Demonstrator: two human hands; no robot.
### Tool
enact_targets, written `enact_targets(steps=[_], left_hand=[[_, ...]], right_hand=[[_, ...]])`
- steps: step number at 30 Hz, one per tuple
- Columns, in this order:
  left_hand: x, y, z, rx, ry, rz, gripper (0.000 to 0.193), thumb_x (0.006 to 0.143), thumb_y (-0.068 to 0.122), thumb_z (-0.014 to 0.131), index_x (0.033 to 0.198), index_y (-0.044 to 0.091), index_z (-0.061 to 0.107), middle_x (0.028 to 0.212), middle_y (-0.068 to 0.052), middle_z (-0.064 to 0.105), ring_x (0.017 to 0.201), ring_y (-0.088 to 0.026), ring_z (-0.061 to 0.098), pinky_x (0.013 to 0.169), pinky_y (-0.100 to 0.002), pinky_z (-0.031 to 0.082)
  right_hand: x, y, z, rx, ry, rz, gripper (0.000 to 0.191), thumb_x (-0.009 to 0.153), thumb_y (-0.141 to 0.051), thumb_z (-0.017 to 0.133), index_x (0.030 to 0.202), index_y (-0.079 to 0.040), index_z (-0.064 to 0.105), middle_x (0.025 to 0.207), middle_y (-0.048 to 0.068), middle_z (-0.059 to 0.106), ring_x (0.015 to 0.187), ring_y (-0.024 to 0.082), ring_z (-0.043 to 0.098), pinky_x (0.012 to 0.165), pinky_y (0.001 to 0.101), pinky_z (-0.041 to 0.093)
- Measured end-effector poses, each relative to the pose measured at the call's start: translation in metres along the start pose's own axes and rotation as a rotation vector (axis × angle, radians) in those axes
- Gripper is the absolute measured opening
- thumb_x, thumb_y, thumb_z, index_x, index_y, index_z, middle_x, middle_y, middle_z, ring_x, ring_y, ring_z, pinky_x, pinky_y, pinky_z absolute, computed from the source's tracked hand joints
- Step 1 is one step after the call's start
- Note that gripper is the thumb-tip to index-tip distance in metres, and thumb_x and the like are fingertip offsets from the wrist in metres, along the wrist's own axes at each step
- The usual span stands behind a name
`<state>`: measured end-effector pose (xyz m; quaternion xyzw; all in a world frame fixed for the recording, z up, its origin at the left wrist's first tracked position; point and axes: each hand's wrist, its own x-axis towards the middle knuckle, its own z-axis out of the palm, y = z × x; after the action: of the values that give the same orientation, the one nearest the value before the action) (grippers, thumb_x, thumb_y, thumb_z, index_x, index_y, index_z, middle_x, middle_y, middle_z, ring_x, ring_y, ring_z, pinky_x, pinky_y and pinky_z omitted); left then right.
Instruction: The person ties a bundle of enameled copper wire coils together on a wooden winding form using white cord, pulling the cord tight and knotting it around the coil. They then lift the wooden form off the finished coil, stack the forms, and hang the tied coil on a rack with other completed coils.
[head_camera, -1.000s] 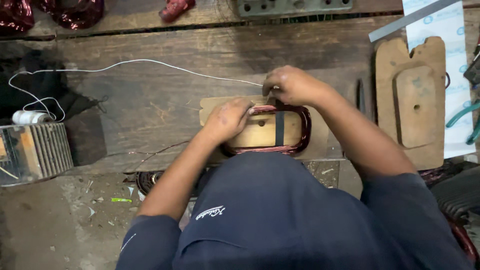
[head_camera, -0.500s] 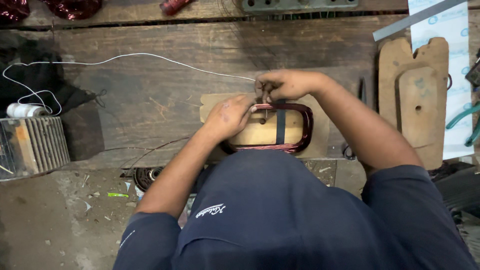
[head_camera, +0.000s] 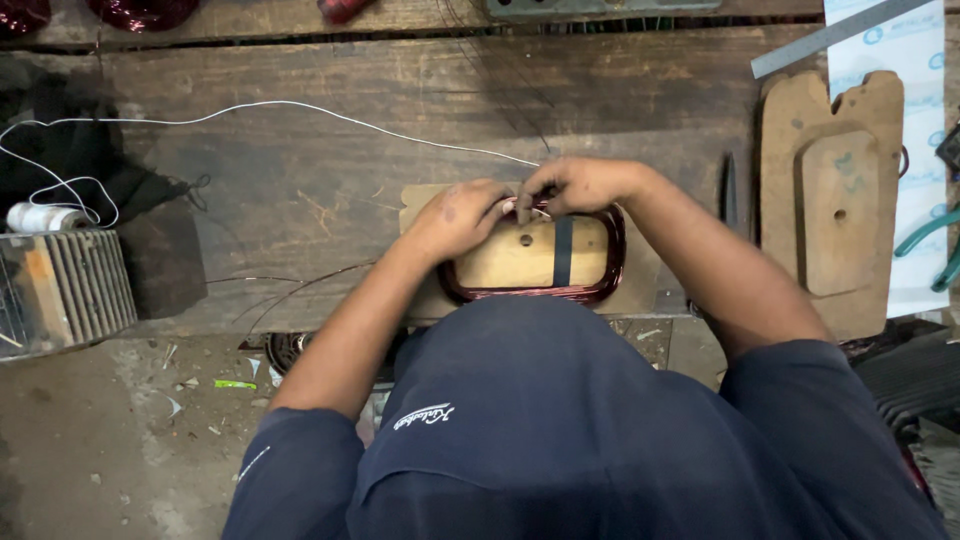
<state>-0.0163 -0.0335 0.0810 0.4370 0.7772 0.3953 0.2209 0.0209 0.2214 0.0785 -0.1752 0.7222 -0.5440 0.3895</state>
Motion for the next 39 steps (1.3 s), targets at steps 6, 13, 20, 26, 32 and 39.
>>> enact_targets(steps=[6, 13, 20, 26, 32, 39], left_hand=[[0.002, -0.003, 0.001, -0.009, -0.008, -0.016, 0.022, 0.1, 0.022, 0.058, 0.106, 0.003, 0.067, 0.103, -0.019, 0.068, 0.101, -0.04, 0.064, 0.087, -0.049, 0.051], [-0.001, -0.002, 0.004, 0.018, 0.069, -0.03, 0.02, 0.098, 0.023, 0.064, 0.107, 0.005, 0.067, 0.105, -0.019, 0.063, 0.099, -0.041, 0.063, 0.083, -0.049, 0.051], [-0.007, -0.002, 0.012, 0.085, 0.118, -0.061, 0.017, 0.097, 0.021, 0.067, 0.107, 0.008, 0.067, 0.104, -0.016, 0.062, 0.095, -0.04, 0.063, 0.08, -0.049, 0.053], [-0.01, -0.002, 0.02, 0.222, 0.268, 0.061, 0.019, 0.093, 0.019, 0.069, 0.107, 0.007, 0.066, 0.101, -0.015, 0.062, 0.096, -0.039, 0.063, 0.082, -0.05, 0.051], [-0.014, 0.0, 0.023, 0.209, 0.325, 0.031, 0.022, 0.09, 0.02, 0.075, 0.105, 0.008, 0.065, 0.096, -0.014, 0.061, 0.09, -0.038, 0.06, 0.079, -0.05, 0.05], [-0.02, 0.012, 0.02, 0.289, 0.4, 0.059, 0.018, 0.088, 0.018, 0.075, 0.104, 0.01, 0.07, 0.101, -0.012, 0.059, 0.091, -0.035, 0.057, 0.075, -0.048, 0.05]], right_hand=[[-0.003, -0.002, -0.003, 0.022, 0.048, 0.042, 0.021, 0.09, -0.008, 0.071, 0.109, -0.006, 0.079, 0.108, 0.006, 0.079, 0.104, 0.017, 0.07, 0.098, 0.0316, 0.052], [-0.001, -0.007, -0.004, 0.027, 0.082, 0.008, 0.018, 0.092, -0.013, 0.071, 0.106, -0.006, 0.08, 0.105, 0.008, 0.079, 0.101, 0.018, 0.07, 0.095, 0.0324, 0.053], [-0.007, -0.001, 0.007, -0.121, 0.214, -0.041, 0.017, 0.089, -0.013, 0.073, 0.105, -0.008, 0.08, 0.103, 0.008, 0.077, 0.099, 0.021, 0.07, 0.092, 0.0344, 0.053], [-0.006, 0.001, 0.003, -0.079, 0.317, -0.135, 0.015, 0.09, -0.01, 0.073, 0.105, -0.008, 0.078, 0.104, 0.009, 0.072, 0.103, 0.023, 0.067, 0.093, 0.0372, 0.053], [-0.004, -0.02, 0.006, -0.274, 0.432, -0.222, 0.013, 0.09, -0.009, 0.073, 0.102, -0.004, 0.074, 0.103, 0.011, 0.069, 0.102, 0.028, 0.066, 0.091, 0.0396, 0.052], [-0.004, -0.042, 0.013, -0.384, 0.509, -0.245, 0.015, 0.088, -0.007, 0.072, 0.103, -0.003, 0.073, 0.103, 0.013, 0.068, 0.102, 0.032, 0.066, 0.089, 0.0424, 0.053]])
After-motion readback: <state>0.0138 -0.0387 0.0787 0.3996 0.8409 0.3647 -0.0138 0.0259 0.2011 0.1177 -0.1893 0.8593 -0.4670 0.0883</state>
